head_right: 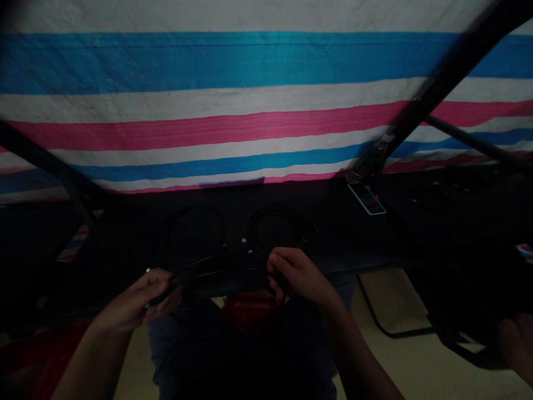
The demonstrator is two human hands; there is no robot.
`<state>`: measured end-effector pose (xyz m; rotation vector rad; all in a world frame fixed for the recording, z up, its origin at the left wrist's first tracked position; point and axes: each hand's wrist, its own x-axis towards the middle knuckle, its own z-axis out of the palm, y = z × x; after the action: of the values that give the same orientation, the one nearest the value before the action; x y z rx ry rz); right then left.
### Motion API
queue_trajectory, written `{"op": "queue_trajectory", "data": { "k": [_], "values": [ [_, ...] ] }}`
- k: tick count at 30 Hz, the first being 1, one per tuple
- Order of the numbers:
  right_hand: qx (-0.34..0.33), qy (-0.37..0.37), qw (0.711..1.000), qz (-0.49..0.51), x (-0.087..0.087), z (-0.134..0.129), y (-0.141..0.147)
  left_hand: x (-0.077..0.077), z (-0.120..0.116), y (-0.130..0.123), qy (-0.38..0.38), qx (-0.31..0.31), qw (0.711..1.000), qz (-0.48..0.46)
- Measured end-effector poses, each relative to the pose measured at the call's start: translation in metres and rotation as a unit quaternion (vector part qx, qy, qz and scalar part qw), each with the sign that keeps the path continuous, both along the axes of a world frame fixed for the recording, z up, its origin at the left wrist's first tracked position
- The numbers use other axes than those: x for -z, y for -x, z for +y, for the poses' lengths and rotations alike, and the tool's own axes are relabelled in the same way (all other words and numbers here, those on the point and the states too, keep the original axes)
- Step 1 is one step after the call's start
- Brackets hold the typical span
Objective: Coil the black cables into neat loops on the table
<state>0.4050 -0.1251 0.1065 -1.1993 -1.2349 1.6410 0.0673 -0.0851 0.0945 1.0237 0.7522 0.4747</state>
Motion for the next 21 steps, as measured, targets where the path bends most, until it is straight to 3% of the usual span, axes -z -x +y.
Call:
{"op": "queue_trajectory", "data": {
  "k": [5,9,12,17,21],
  "values": [
    [0.050,0.000,0.997,0.067,-0.001,0.000,0.004,0.000,-0.003,-0.017,0.045,-0.090,0.986,-0.135],
    [0.077,0.000,0.991,0.109,0.004,-0.006,0.012,-0.008,0.001,-0.040,0.133,-0.239,0.936,-0.223],
    [0.079,0.025,0.983,0.163,0.015,-0.013,0.023,-0.009,0.003,-0.055,0.165,-0.294,0.905,-0.259],
    [0.101,0.085,0.960,0.248,0.027,-0.020,0.035,0.000,-0.002,-0.068,0.118,-0.298,0.920,-0.226],
    [0.090,0.062,0.965,0.240,0.014,-0.020,0.029,0.010,-0.008,-0.060,0.038,-0.262,0.955,-0.133]
  ]
}}
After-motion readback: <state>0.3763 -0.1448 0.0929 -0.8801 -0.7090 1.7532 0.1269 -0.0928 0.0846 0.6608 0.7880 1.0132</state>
